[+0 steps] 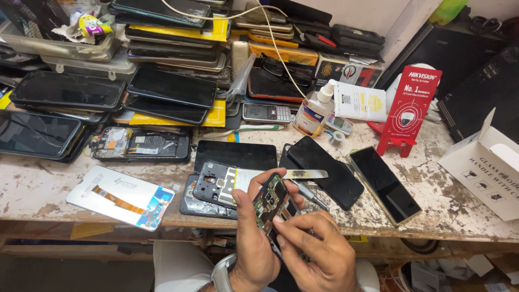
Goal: The person uses a metal prying tool to separate the back cover from a smartphone. They then remove the back cover, expose the internal components, and place the cover on the table. The person continues to handle the phone and its parts.
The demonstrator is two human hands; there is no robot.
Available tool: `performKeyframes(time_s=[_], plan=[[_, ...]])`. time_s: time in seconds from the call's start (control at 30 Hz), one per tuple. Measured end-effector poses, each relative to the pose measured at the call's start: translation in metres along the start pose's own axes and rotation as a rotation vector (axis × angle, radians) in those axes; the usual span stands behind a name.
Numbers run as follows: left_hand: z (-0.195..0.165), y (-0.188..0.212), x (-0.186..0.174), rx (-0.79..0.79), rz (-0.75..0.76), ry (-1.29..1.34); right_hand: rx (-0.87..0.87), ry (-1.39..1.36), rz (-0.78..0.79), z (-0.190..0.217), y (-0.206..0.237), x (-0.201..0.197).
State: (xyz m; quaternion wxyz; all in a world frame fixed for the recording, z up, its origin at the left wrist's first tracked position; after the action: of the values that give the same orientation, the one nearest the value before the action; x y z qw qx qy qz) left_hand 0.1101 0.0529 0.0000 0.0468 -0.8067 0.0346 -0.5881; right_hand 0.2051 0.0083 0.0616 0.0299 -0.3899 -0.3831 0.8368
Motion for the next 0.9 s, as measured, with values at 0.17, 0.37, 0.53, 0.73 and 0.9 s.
performKeyframes(time_s=[0.17, 0.37, 0.53, 0.73, 0.9], plan=[[-0.0006, 0.0019, 0.0000, -0.002, -0.004, -0.002, 0.022, 0.002, 0.029, -0.0002, 0.0022, 0.0017], [-0.0002, 0.0011, -0.0010, -0.006, -0.013, 0.007, 0.028, -0.040, -0.002, -0.0025, 0.0024, 0.0020], [0.0003, 0.0004, -0.0011, -0.010, -0.003, 0.006, 0.044, -0.068, -0.055, -0.0031, 0.0042, 0.0015], [-0.0008, 0.0013, 0.0004, -0.011, 0.009, -0.010, 0.015, -0.017, -0.035, 0.0004, 0.0029, 0.0017], [-0.0017, 0.0013, 0.0006, -0.014, 0.012, -0.017, 0.046, 0.007, -0.007, 0.0010, 0.0021, 0.0017]])
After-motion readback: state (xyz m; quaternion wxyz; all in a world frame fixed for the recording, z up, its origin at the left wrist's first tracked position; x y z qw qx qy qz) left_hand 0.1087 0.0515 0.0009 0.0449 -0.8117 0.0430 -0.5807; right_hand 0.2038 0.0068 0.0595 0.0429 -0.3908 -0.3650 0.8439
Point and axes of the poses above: each hand's wrist, its own y-axis away from the middle knuckle, its own x-axis out of the palm, z = x × y, the point moved 9 cm from there along -y, towards the middle knuckle, and after that the axes turned 14 degrees about y, right-handed, at the moved point
